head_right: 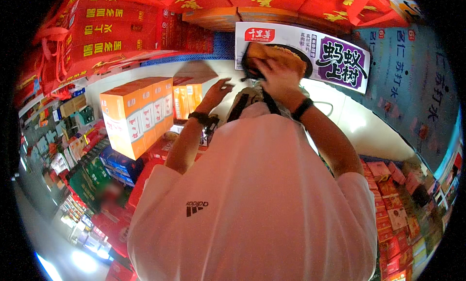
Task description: The person scans multiple boxes of instant noodles with a handheld barcode scanner. They pick up boxes from a stack, scan the barcodes, and place them back on the shelf or stack.
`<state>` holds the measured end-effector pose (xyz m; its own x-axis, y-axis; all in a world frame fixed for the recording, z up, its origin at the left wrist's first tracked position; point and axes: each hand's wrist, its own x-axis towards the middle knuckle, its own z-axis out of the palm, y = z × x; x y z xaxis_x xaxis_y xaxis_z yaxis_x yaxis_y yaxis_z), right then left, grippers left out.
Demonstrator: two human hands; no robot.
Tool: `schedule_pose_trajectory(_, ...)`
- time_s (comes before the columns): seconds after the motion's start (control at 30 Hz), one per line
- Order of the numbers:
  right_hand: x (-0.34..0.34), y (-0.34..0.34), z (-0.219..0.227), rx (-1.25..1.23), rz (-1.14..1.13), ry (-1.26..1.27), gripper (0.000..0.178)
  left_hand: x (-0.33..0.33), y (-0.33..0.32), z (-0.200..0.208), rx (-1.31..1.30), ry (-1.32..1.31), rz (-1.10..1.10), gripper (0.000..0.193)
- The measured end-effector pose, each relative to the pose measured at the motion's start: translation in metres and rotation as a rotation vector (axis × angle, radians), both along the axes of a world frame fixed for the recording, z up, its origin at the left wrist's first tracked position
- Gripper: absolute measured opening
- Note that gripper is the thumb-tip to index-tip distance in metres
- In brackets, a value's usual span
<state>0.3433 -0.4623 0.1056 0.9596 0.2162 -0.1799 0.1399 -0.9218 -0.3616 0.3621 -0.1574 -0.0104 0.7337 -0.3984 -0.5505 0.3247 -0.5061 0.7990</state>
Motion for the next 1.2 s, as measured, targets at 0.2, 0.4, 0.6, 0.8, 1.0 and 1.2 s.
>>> schedule_pose_trajectory(0.2, -0.052, -0.149, -0.016, -0.111, -0.524, -0.428, 0.058, -0.074, 0.165, -0.083, 0.671, -0.175, -0.531, 0.046)
schedule_pose_trajectory(0.4, -0.034, -0.152, -0.008, 0.120, -1.077, -0.428, 0.039, -0.149, 0.209, -0.077, 0.543, 0.031, -0.088, 0.042)
schedule_pose_trajectory(0.6, 0.032, -0.013, -0.023, 0.115, -0.614, -0.572, 0.058, -0.124, 0.188, -0.098, 0.447, -0.092, -0.078, 0.031)
schedule_pose_trajectory(0.8, 0.040, 0.065, 0.007, 0.117, -0.138, -0.076, 0.063, -0.017, 0.078, -0.079, 0.311, 0.082, 0.045, 0.053)
schedule_pose_trajectory(1.0, 0.017, -0.022, 0.007, 0.078, -0.169, -0.059, 0.059, 0.035, 0.008, 0.000, 0.196, -0.126, 0.134, 0.056)
schedule_pose_trajectory(1.2, -0.022, -0.185, -0.002, 0.078, -0.762, -0.049, 0.056, 0.023, 0.010, 0.030, 0.139, -0.081, 0.125, 0.040)
